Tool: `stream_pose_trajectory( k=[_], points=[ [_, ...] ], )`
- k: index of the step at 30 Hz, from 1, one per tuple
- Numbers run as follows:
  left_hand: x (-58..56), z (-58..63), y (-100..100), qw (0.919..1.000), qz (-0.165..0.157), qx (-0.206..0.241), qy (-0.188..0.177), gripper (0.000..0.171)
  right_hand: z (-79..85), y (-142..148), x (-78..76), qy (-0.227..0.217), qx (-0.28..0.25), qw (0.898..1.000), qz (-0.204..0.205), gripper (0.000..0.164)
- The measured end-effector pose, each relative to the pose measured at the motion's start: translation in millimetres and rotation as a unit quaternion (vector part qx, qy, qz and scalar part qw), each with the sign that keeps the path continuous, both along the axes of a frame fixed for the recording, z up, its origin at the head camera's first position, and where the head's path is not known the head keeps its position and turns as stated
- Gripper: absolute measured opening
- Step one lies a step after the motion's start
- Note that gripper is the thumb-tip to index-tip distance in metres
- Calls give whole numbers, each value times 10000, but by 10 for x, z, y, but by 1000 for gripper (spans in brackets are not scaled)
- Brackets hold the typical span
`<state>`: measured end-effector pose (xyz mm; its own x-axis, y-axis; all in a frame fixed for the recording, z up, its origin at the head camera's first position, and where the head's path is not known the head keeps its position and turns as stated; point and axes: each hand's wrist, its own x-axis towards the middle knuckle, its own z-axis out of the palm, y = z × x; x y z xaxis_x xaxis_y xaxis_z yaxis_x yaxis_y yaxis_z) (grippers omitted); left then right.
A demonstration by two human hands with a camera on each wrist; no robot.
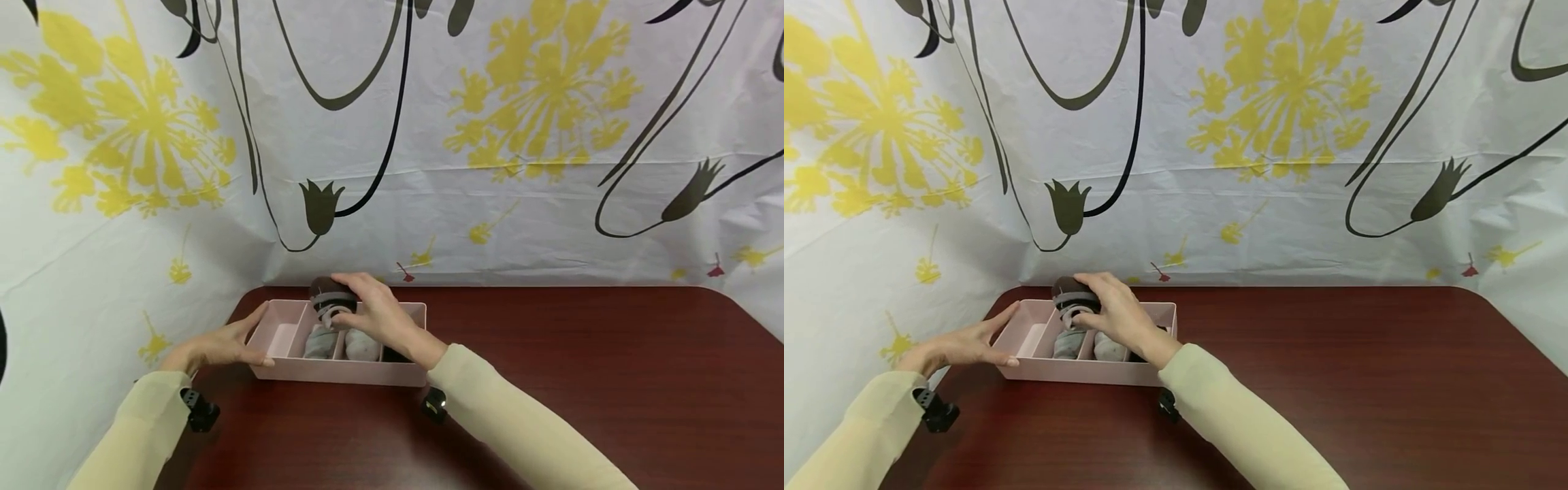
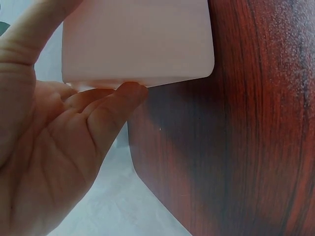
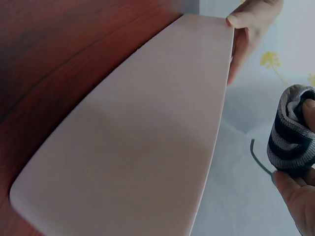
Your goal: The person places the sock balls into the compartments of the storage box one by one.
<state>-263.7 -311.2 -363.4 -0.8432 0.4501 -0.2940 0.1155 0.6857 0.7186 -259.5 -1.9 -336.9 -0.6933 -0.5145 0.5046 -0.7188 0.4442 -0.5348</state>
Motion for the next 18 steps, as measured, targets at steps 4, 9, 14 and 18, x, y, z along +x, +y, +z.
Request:
stream_pose_trajectory(
  k=[4,9,14,18],
  points=[
    [-11,-17,-1,10000,12,84,16,119,-24,-92,-5,68,-25,10000,24,63],
    [-18,-15,1,9998,93,116,-117,120,-53,-190,-18,57,-43,10000,-24,63],
    [-22,-10,11,9995,141,193,-220,120,-87,-284,-37,-293,-152,9995,-18,63],
    [-23,-10,15,9994,116,201,-250,119,-114,-372,-47,-602,-246,9978,-111,62]
  ],
)
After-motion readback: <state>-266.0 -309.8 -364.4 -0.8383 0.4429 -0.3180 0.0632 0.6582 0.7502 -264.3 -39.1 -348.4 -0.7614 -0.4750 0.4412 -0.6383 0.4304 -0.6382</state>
